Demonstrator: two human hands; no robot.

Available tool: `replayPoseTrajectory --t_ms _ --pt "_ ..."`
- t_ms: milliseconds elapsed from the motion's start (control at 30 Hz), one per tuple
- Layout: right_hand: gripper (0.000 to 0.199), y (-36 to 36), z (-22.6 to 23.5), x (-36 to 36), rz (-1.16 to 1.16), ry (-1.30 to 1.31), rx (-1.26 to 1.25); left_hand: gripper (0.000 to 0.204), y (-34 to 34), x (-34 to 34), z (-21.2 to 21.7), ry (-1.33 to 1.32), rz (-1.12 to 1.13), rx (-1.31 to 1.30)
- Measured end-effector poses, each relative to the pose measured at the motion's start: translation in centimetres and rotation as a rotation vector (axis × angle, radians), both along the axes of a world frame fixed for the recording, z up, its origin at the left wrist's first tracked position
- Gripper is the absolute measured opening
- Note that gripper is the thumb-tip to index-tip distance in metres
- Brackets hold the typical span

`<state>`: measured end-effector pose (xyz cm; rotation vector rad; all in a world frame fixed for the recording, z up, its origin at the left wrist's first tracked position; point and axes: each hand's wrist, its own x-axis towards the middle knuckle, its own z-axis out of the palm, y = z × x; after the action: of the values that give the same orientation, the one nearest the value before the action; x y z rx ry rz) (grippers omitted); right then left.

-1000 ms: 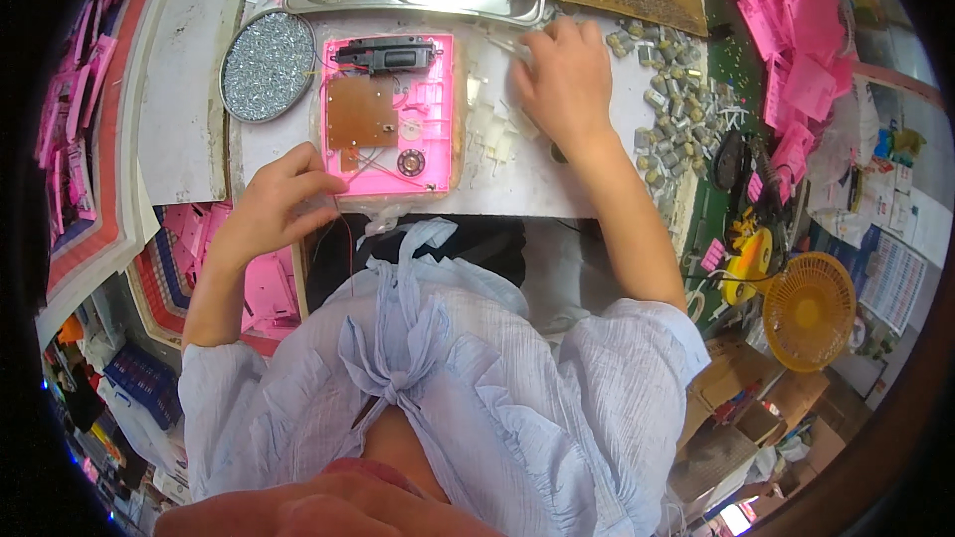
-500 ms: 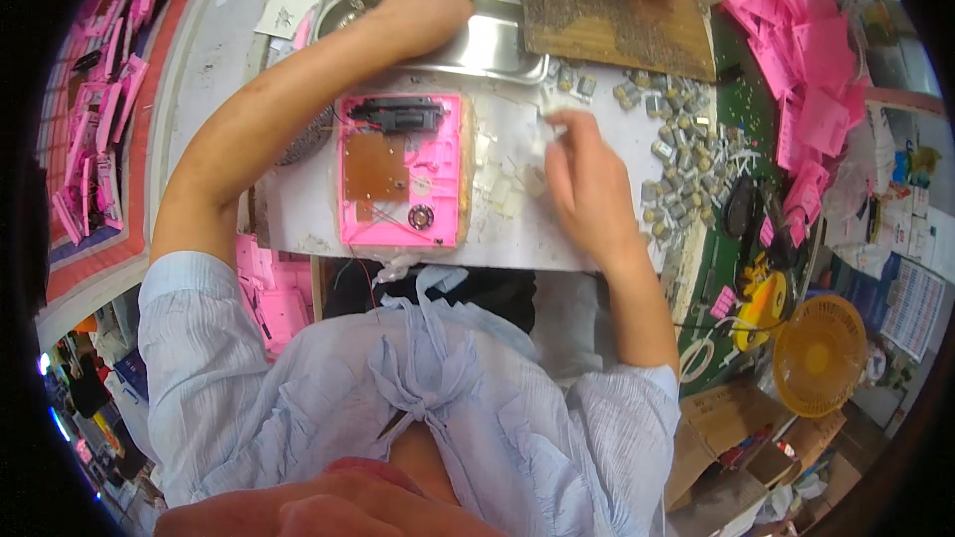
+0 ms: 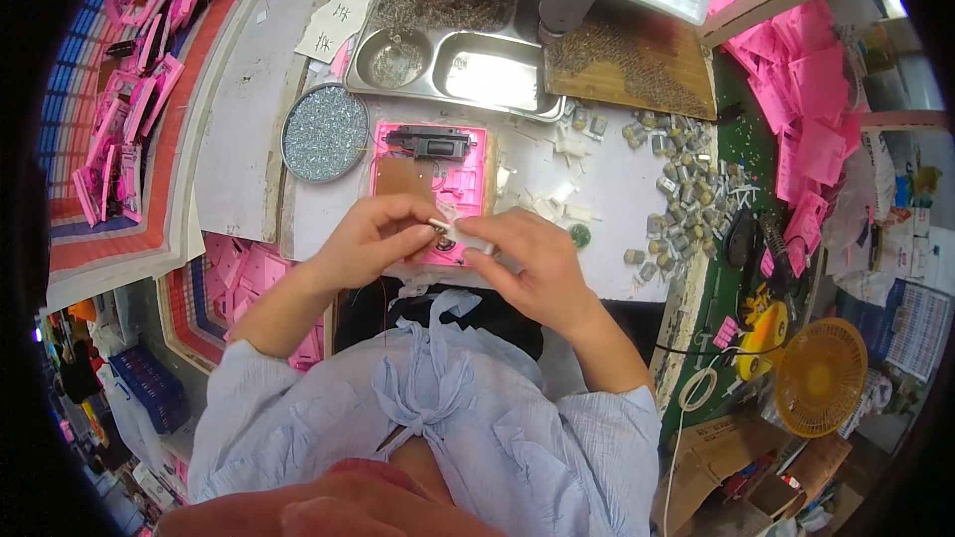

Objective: Assembling the internal components of a pink toy or electronic device, including soldering wires and using an electric screwdriver to fasten parts.

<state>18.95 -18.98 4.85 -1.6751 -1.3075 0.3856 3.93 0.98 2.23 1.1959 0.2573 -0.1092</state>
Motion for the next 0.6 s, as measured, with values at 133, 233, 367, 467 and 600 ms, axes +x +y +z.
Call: replayPoseTrajectory --t_ms 133,233,367,467,600 --pt "0.041 0.4 0.0 -0.2 0.114 -0.066 0.082 0.021 -0.2 -2.3 -1.4 -0.036 0.106 -0.126" --pt "0.044 0.8 0.0 -0.7 0.186 -0.132 0.093 0.020 -0.6 -3.1 -1.2 -0.001 0.058 -0.031" --pt "0.042 1.1 -0.3 -1.1 0.273 -0.187 0.080 0.018 -1.0 -3.0 -1.0 -0.039 0.034 0.139" --pt "0.039 0.8 -1.4 -0.8 0.373 -0.042 0.059 0.016 -0.3 -3.4 -1.3 0.073 -0.149 0.009" --pt "0.043 -1.1 -2.5 0.4 0.495 0.372 -0.013 0.018 0.3 -2.6 1.3 0.272 -0.414 -0.293"
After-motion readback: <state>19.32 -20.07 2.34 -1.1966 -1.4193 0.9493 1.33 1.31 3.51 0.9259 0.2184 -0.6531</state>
